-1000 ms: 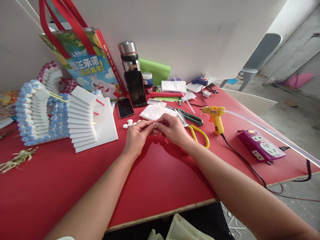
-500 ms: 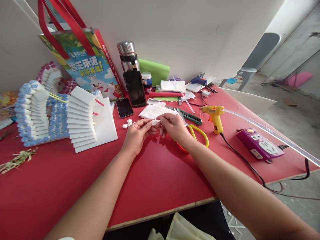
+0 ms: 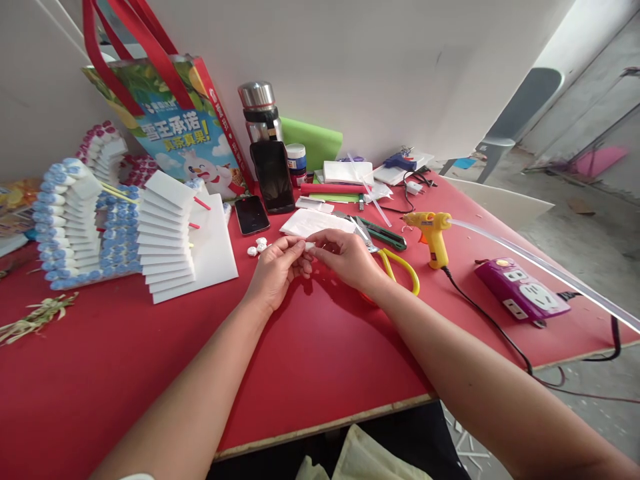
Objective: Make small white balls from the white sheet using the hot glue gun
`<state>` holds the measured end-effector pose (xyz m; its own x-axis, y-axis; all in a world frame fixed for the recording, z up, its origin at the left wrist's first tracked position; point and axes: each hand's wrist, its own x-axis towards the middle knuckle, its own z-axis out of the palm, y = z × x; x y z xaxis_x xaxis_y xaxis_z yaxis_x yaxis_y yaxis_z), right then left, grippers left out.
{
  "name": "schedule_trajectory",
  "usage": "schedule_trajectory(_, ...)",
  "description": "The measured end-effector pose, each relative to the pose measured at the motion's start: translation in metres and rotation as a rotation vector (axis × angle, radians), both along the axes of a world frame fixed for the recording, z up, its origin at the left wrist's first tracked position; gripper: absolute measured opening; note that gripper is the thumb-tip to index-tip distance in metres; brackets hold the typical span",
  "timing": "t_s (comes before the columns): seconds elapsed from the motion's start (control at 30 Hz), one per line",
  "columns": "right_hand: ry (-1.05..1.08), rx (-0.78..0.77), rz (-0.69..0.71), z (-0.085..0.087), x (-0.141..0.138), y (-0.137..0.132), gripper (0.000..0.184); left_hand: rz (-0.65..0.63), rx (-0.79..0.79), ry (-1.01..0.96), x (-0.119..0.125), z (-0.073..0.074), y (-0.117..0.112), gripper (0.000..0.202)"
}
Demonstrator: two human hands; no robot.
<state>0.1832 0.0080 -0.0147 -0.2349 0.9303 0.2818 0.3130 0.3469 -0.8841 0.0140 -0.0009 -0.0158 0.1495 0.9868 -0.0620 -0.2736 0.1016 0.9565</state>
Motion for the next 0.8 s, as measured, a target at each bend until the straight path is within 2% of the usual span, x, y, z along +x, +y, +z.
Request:
schedule_trajectory(0.1,0.070,-0.099,-0.012,0.000,0.000,0.001,0.020,0.015,0.089,0.128,0.002,-0.001,-0.002,0.030)
schedule_trajectory(0.23,0.056,-0.124,-0.017,0.000,0.000,0.002,0.019,0.036,0.179,0.211,0.003,-0.003,-0.003,0.033)
schedule_trajectory(0.37,-0.006,0.001,-0.026,0.000,-0.001,-0.002,0.015,0.035,0.173,0.215,0.003,-0.006,-0.002,0.034)
schedule_trajectory(0.47,-0.172,0.157,-0.091,0.001,-0.002,-0.004,0.015,0.056,0.163,0.235,0.000,-0.007,0.000,0.031)
schedule_trajectory(0.53,-0.315,0.223,-0.138,0.004,-0.003,-0.004,0.017,0.121,0.186,0.176,-0.002,-0.003,0.001,0.024)
schedule_trajectory(0.6,-0.440,0.229,-0.157,0.008,-0.004,-0.002,0.020,0.167,0.213,0.024,0.000,0.008,-0.001,0.021)
schedule_trajectory(0.7,-0.570,0.165,-0.126,0.009,-0.007,-0.007,0.021,0.058,0.244,-0.203,0.018,0.033,-0.018,0.021)
schedule_trajectory(0.73,-0.590,0.138,-0.118,0.006,-0.007,-0.013,0.021,-0.038,0.241,-0.249,0.028,0.040,-0.026,0.021)
schedule_trajectory(0.8,-0.589,0.094,-0.132,-0.004,-0.009,-0.031,0.029,-0.317,0.183,-0.271,0.049,0.047,-0.042,0.022)
